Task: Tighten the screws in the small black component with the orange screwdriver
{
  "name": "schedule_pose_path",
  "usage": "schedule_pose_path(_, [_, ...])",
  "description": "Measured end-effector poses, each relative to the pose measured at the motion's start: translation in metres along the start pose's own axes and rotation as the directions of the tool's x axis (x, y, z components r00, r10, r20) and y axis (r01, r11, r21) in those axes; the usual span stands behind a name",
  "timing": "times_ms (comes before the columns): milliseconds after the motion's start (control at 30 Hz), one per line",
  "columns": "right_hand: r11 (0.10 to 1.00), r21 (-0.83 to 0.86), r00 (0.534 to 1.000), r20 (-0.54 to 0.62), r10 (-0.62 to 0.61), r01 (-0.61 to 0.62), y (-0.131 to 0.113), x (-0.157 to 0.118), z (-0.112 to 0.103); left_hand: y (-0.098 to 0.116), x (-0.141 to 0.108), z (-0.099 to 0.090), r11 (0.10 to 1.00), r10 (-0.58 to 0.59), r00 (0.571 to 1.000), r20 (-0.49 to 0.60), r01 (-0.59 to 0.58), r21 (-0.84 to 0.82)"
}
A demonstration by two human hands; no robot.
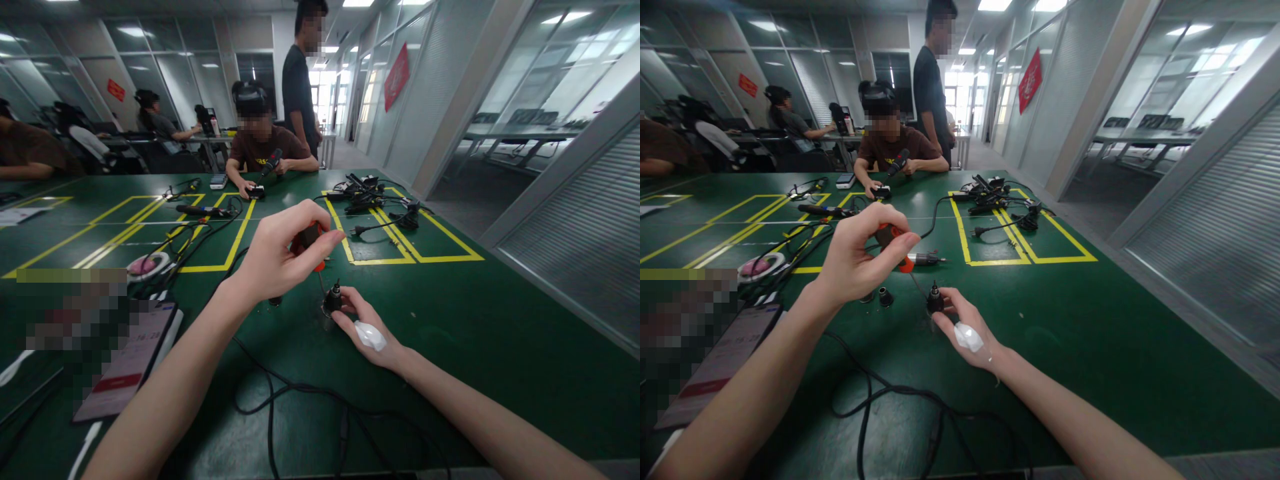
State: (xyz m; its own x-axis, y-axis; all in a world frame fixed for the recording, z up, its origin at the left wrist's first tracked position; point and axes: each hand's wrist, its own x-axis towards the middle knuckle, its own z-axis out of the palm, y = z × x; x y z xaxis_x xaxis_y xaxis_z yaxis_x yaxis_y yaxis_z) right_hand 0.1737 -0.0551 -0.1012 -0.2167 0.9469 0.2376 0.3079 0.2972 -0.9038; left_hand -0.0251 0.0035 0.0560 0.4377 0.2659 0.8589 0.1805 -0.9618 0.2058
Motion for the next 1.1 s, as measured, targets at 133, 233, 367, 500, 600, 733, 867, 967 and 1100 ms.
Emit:
schedule_pose_path(133, [1.000, 0.004, 1.000, -0.007, 0.001, -0.001, 0.0013, 0.0000, 0.0009, -0.0007, -0.0036, -0.0008, 0.998, -0.036, 0.996, 0.077, 0.041, -0.054])
schedule_pose_path(233, [1.000, 0.013, 1.000, -0.016, 0.000, 0.001, 0.0025, 0.0001, 0.0019, -0.0005, -0.0043, -0.0002, 0.994, -0.070, 0.992, 0.109, 0.079, -0.076])
schedule_pose_path(367, [1.000, 0.004, 1.000, -0.017, -0.006, 0.006, 0.0006, 0.0002, 0.0017, -0.0010, -0.0025, 0.0007, 0.999, -0.035, 0.997, 0.066, 0.036, -0.012])
schedule_pose_path(500, [1.000, -0.001, 1.000, -0.011, -0.018, 0.018, -0.0020, 0.0003, 0.0004, -0.0020, -0.0029, -0.0001, 0.999, -0.005, 0.999, 0.041, 0.003, 0.042])
schedule_pose_path(600, [1.000, -0.002, 1.000, -0.007, -0.020, 0.020, -0.0020, 0.0003, 0.0000, -0.0010, -0.0040, -0.0010, 1.000, -0.027, 0.996, 0.083, 0.027, -0.008])
schedule_pose_path(733, [1.000, -0.002, 1.000, -0.017, -0.016, 0.016, -0.0013, 0.0003, 0.0003, 0.0014, -0.0032, -0.0013, 0.996, -0.056, 0.992, 0.116, 0.063, -0.064])
schedule_pose_path(867, [1.000, -0.003, 1.000, -0.012, -0.017, 0.017, -0.0031, 0.0004, 0.0003, 0.0003, -0.0019, -0.0009, 0.999, -0.041, 0.996, 0.081, 0.043, -0.015])
schedule_pose_path(967, [1.000, -0.005, 1.000, -0.007, -0.009, 0.009, -0.0047, 0.0005, -0.0001, -0.0017, -0.0023, -0.0004, 0.999, -0.047, 0.998, 0.052, 0.047, 0.008])
schedule_pose_path(1100, [1.000, -0.006, 1.000, -0.003, -0.010, 0.010, -0.0044, 0.0001, -0.0002, -0.0022, -0.0035, -0.0006, 0.998, -0.063, 0.996, 0.058, 0.063, -0.009])
